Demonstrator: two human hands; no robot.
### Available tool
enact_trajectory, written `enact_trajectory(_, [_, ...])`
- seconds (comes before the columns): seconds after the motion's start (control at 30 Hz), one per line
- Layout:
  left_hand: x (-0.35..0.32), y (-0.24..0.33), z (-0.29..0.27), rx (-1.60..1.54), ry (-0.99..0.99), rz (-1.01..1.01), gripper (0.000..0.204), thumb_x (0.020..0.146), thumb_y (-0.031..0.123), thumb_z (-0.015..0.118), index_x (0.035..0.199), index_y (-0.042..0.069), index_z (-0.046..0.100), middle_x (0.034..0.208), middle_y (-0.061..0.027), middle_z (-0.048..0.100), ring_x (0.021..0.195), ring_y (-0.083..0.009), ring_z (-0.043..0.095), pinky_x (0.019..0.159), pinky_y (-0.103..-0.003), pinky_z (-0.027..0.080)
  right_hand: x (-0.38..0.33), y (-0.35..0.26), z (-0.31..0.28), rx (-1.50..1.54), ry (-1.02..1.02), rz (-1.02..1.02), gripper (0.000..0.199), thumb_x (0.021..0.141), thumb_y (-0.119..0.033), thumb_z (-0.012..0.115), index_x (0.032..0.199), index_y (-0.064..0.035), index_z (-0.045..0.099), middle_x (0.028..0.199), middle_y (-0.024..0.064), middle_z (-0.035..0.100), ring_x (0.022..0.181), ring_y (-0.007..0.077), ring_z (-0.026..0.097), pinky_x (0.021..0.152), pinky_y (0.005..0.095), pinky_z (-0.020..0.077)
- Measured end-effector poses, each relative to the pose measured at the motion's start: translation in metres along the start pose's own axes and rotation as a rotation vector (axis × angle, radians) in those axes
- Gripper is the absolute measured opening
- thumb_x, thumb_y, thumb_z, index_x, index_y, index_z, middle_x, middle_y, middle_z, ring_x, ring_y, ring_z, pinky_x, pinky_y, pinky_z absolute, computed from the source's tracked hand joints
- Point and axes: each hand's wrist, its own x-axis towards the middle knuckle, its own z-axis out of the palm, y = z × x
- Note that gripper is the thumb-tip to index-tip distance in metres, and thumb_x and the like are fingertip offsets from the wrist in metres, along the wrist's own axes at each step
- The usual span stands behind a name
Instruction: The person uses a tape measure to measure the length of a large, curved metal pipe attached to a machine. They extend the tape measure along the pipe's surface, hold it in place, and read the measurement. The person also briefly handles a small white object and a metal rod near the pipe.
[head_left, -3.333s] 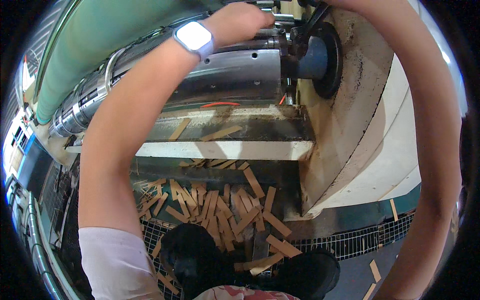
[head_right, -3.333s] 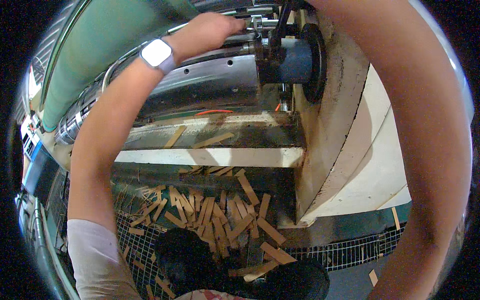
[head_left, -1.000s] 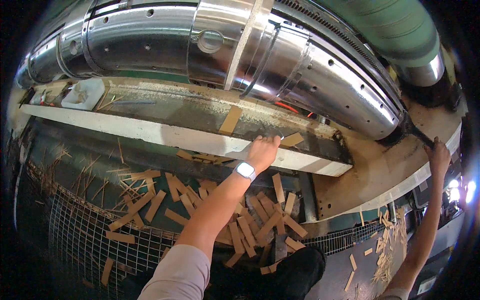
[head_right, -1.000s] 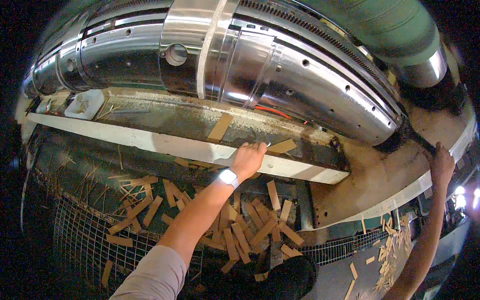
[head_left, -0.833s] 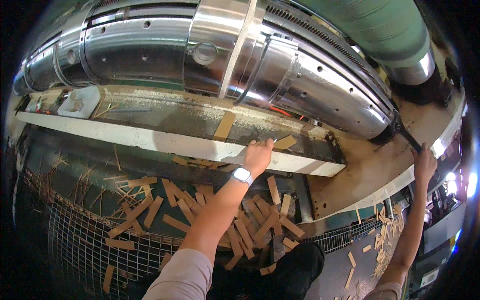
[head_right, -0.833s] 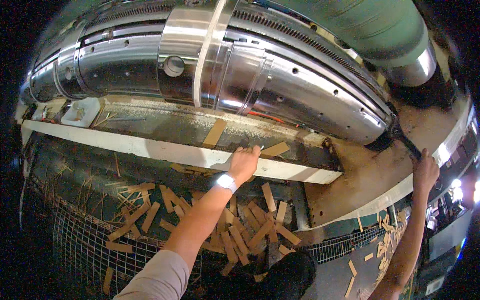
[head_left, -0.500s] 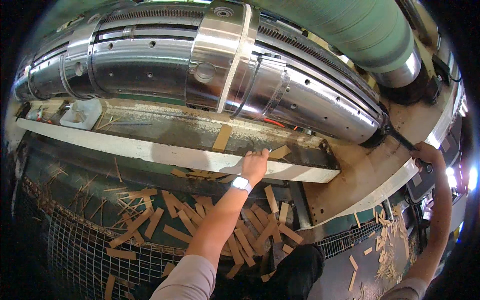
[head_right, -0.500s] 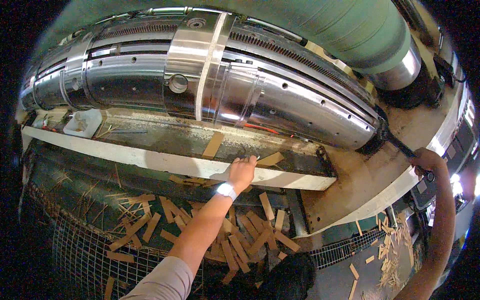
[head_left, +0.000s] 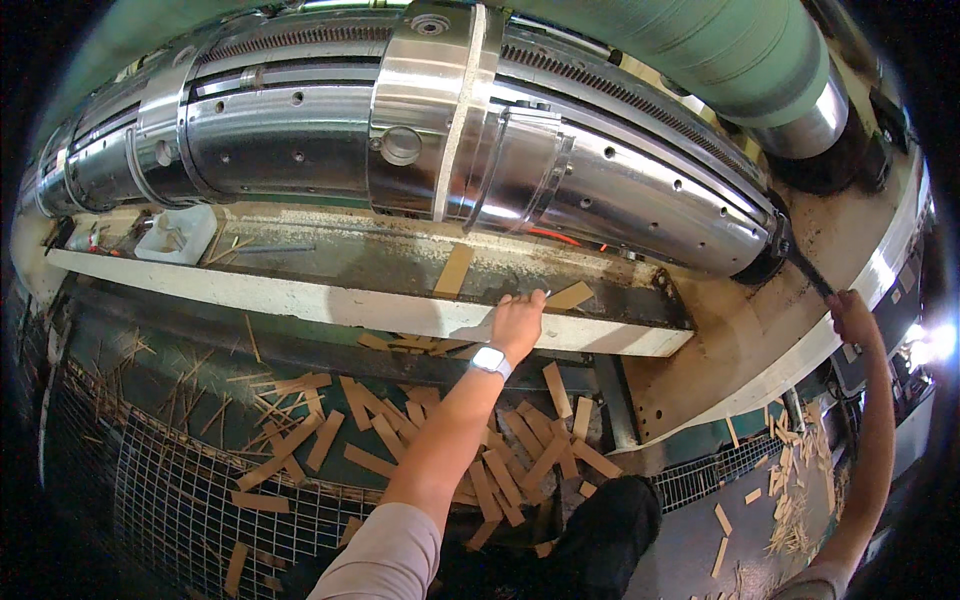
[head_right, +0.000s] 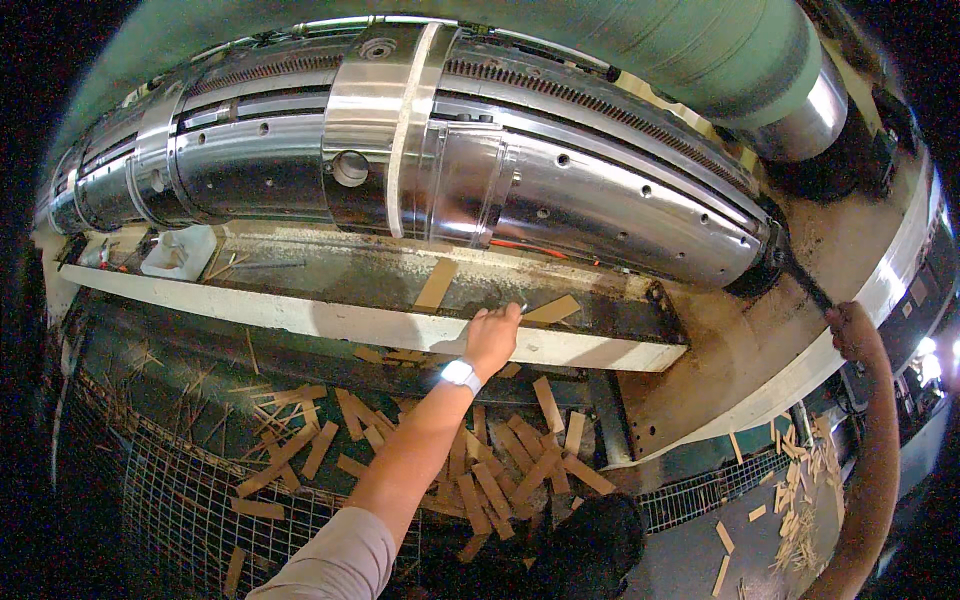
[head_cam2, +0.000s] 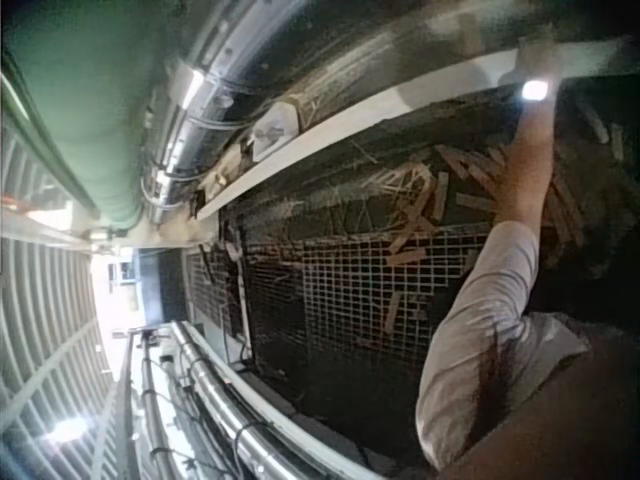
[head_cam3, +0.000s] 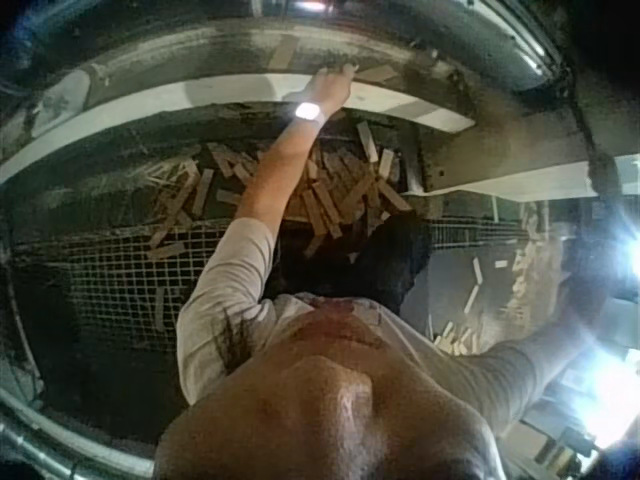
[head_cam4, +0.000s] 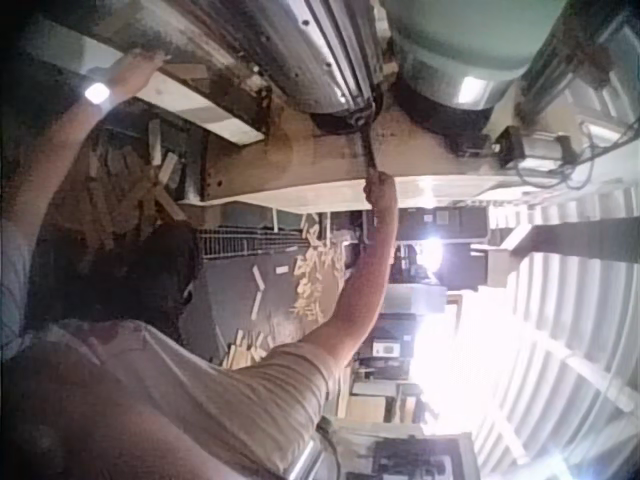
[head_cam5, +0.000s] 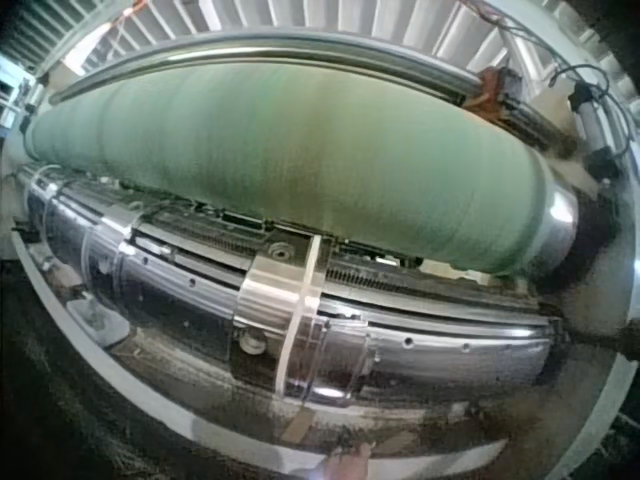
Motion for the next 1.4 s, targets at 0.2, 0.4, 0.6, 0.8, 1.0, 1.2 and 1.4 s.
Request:
enact_trajectory(0.2, [0.000,0.007,0.003,0.002,-0.010,-0.034,0.005,0.082,0.009,0.050,0.082,0.005,0.048,0.070,-0.0137,0.061,0.070,-0.0302,0.060,0.070,-0.041,0.042,0.002,0.036,0.050,0.114,0.161,-0.136,0.036,0.090,-0.033,0.049,0.067,-0.0069,0.042,0.049,-0.0010,0.038,0.038,0.0098,0.038,0.035,0.0276,0.0280])
enact_trajectory(0.4, [0.001,0.004,-0.004,0.069,-0.026,-0.057,0.006,0.077,0.005,0.049,0.082,0.006,0.050,0.069,-0.0113,0.061,0.070,-0.0267,0.060,0.069,-0.036,0.041,-0.004,0.029,0.090,0.239,0.212,-0.144,0.034,0.091,-0.033,0.048,0.069,-0.0072,0.046,0.050,-0.0015,0.039,0.038,0.0080,0.036,0.035,0.0270,0.0258])
enact_trajectory(0.6, [0.002,0.002,-0.009,0.027,0.010,-0.096,0.005,0.083,0.009,0.051,0.082,0.003,0.050,0.070,-0.0140,0.060,0.071,-0.0302,0.059,0.070,-0.041,0.040,-0.006,0.016,0.132,0.175,0.377,-0.202,0.039,0.090,-0.031,0.049,0.068,0.0015,0.046,0.050,0.0133,0.041,0.045,0.0244,0.043,0.047,0.0401,0.0353])
enact_trajectory(0.8, [0.003,0.008,-0.008,0.046,-0.042,-0.111,0.005,0.082,0.008,0.050,0.082,0.003,0.051,0.069,-0.0136,0.060,0.071,-0.0299,0.059,0.070,-0.040,0.040,0.001,0.033,0.158,0.314,0.404,-0.160,0.036,0.092,-0.032,0.047,0.070,-0.0027,0.048,0.051,0.0058,0.044,0.041,0.0145,0.043,0.040,0.0305,0.0327])
enact_trajectory(1.0, [0.002,0.004,-0.001,0.022,0.037,-0.073,0.005,0.079,0.006,0.049,0.083,0.004,0.051,0.067,-0.0130,0.060,0.070,-0.0301,0.059,0.069,-0.041,0.040,0.001,0.018,0.198,0.319,0.591,-0.188,0.035,0.091,-0.032,0.048,0.070,-0.0038,0.048,0.052,0.0043,0.043,0.043,0.0131,0.041,0.041,0.0290,0.0325])
enact_trajectory(1.2, [0.003,0.012,-0.007,0.062,-0.061,-0.027,0.005,0.079,0.006,0.049,0.084,0.005,0.051,0.070,-0.0117,0.060,0.073,-0.0269,0.060,0.073,-0.038,0.040,0.014,0.049,0.194,0.330,0.581,-0.194,0.033,0.091,-0.033,0.048,0.070,-0.0078,0.046,0.051,0.0003,0.040,0.040,0.0100,0.038,0.037,0.0267,0.0290])
enact_trajectory(1.4, [0.002,0.007,-0.011,0.096,-0.128,-0.030,0.006,0.079,0.007,0.049,0.084,0.005,0.052,0.075,-0.0124,0.062,0.074,-0.0267,0.060,0.073,-0.038,0.040,0.009,0.041,0.190,0.648,0.330,-0.164,0.032,0.093,-0.033,0.046,0.070,-0.0100,0.043,0.049,-0.0005,0.040,0.037,0.0088,0.036,0.034,0.0244,0.0291])
